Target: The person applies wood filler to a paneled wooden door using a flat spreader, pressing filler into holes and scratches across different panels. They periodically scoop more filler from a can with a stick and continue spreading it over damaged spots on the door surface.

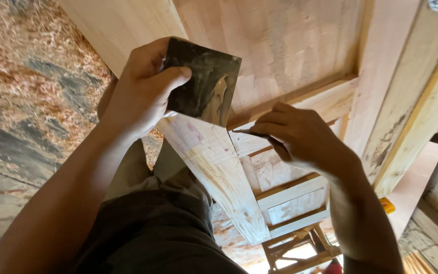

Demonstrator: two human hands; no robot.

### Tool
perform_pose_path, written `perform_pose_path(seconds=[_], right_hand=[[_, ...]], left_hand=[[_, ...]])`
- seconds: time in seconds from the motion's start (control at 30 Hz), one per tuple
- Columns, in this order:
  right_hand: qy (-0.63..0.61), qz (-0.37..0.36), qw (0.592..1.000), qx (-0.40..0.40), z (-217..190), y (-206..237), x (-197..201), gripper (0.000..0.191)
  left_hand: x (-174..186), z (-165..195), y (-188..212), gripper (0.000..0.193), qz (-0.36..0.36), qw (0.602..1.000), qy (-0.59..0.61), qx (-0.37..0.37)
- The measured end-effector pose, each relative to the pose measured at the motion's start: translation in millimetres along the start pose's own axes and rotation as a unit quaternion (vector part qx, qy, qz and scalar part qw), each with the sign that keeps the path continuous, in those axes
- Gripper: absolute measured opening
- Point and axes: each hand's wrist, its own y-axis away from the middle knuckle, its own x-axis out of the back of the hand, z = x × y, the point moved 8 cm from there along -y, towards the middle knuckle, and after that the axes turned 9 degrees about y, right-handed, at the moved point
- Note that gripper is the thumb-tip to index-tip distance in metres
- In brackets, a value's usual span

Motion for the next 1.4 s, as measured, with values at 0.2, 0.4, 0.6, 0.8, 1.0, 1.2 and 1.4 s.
perform_pose_path(seconds=[0.2, 0.4, 0.6, 0.8, 1.0, 1.2, 1.4], right_hand=[[0.066, -0.11, 0.989, 0.069, 0.8, -29.6, -38.9, 0.051], [0.137, -0.116, 0.978, 0.107, -9.5, -37.0, -41.9, 0.057], [0.123, -0.078, 0.977, 0.156, -18.6, -28.2, -53.7, 0.045], [0.068, -0.133, 0.978, 0.149, -14.0, -14.7, -48.8, 0.039], [0.111, -0.048, 0.985, 0.119, -7.0, -21.9, -26.8, 0.039], [0.139, -0.019, 0.98, 0.14, -28.3, -7.7, -45.8, 0.036], [0.089, -0.077, 0.978, 0.17, -20.8, -17.5, -56.9, 0.03]], left_hand=[[12.9, -39.2, 27.4, 0.021, -0.007, 0.994, 0.111, -0.015], [17.0, -54.7, 42.0, 0.025, -0.003, 0.99, 0.137, -0.018], [21.9, -56.7, 42.8, 0.027, 0.003, 0.989, 0.149, -0.008], [20.6, -51.2, 38.1, 0.027, 0.003, 0.99, 0.139, -0.008], [15.7, -52.6, 35.1, 0.023, -0.002, 0.992, 0.127, 0.007], [10.5, -53.5, 33.3, 0.023, -0.013, 0.991, 0.13, 0.009], [6.6, -60.7, 32.0, 0.022, -0.008, 0.994, 0.104, 0.034]])
